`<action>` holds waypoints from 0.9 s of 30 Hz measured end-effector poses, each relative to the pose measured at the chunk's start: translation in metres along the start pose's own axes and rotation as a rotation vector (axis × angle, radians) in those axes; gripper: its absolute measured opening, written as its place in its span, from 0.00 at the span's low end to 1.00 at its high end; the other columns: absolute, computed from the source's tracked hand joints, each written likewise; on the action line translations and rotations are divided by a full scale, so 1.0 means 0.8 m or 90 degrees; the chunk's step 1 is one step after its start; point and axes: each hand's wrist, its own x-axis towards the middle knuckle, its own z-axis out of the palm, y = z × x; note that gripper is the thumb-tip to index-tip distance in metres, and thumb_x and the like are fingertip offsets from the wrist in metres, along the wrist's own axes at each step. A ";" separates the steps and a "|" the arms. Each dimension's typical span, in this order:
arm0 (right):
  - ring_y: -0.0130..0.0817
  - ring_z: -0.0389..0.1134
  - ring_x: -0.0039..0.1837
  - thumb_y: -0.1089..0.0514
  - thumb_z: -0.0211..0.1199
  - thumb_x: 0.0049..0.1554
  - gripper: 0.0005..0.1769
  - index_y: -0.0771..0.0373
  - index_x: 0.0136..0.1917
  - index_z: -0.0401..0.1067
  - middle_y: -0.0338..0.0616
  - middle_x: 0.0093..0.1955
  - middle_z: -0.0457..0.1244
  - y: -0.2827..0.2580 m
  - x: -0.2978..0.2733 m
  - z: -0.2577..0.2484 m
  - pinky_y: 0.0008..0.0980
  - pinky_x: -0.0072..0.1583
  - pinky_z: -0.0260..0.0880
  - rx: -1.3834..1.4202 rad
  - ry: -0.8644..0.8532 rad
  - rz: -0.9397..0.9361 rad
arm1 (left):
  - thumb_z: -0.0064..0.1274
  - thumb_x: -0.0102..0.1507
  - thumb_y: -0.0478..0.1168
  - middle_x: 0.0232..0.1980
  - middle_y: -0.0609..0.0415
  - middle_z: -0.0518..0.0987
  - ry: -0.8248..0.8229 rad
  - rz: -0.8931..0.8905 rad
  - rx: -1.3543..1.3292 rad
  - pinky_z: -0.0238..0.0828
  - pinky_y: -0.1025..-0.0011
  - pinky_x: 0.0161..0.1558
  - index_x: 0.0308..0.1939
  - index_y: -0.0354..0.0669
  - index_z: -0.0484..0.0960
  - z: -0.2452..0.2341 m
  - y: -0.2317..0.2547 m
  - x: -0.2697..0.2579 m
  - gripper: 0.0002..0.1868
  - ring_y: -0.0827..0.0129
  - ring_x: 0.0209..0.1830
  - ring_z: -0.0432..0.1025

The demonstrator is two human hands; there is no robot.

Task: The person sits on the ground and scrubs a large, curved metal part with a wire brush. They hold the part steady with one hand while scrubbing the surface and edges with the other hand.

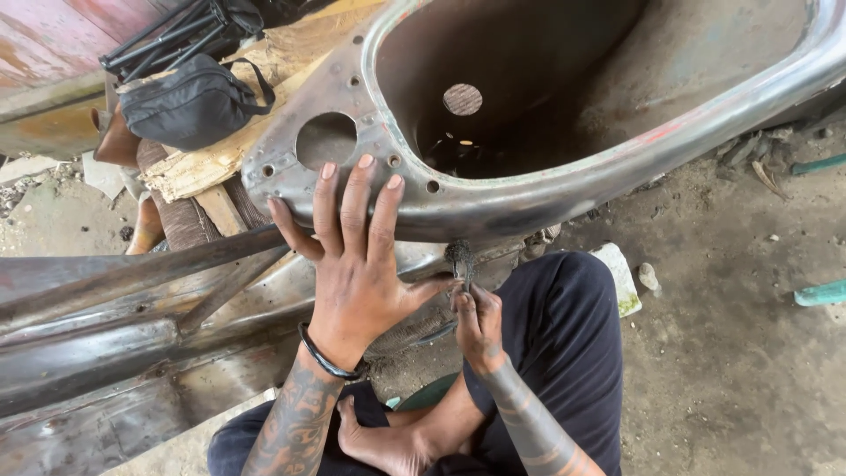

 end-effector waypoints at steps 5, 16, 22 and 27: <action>0.28 0.52 0.31 0.31 0.39 0.67 0.34 0.57 0.34 0.64 0.35 0.29 0.54 0.032 -0.010 -0.008 0.34 0.37 0.50 -0.041 0.000 0.016 | 0.36 0.60 0.87 0.82 0.43 0.55 -0.027 -0.002 0.019 0.21 0.22 0.73 0.79 0.47 0.56 -0.002 0.003 -0.004 0.59 0.37 0.83 0.44; 0.28 0.48 0.31 0.46 0.43 0.67 0.25 0.58 0.32 0.59 0.36 0.28 0.52 0.011 -0.013 -0.027 0.35 0.37 0.48 -0.077 -0.039 0.017 | 0.32 0.61 0.88 0.83 0.42 0.53 -0.052 -0.020 0.055 0.23 0.21 0.73 0.80 0.49 0.51 -0.008 0.010 -0.005 0.59 0.35 0.84 0.42; 0.37 0.40 0.35 0.82 0.52 0.60 0.28 0.64 0.69 0.53 0.45 0.38 0.48 0.010 -0.014 -0.040 0.37 0.36 0.44 -0.306 -0.037 -0.417 | 0.41 0.63 0.85 0.83 0.44 0.56 -0.036 -0.021 0.014 0.23 0.23 0.74 0.79 0.47 0.57 -0.008 0.011 -0.005 0.57 0.36 0.84 0.47; 0.24 0.41 0.29 0.42 0.43 0.69 0.28 0.56 0.31 0.50 0.35 0.26 0.44 0.011 -0.022 -0.039 0.37 0.36 0.39 -0.090 -0.055 0.055 | 0.29 0.59 0.89 0.82 0.40 0.53 -0.024 -0.016 0.078 0.27 0.19 0.73 0.78 0.46 0.54 0.000 0.012 -0.004 0.61 0.33 0.83 0.43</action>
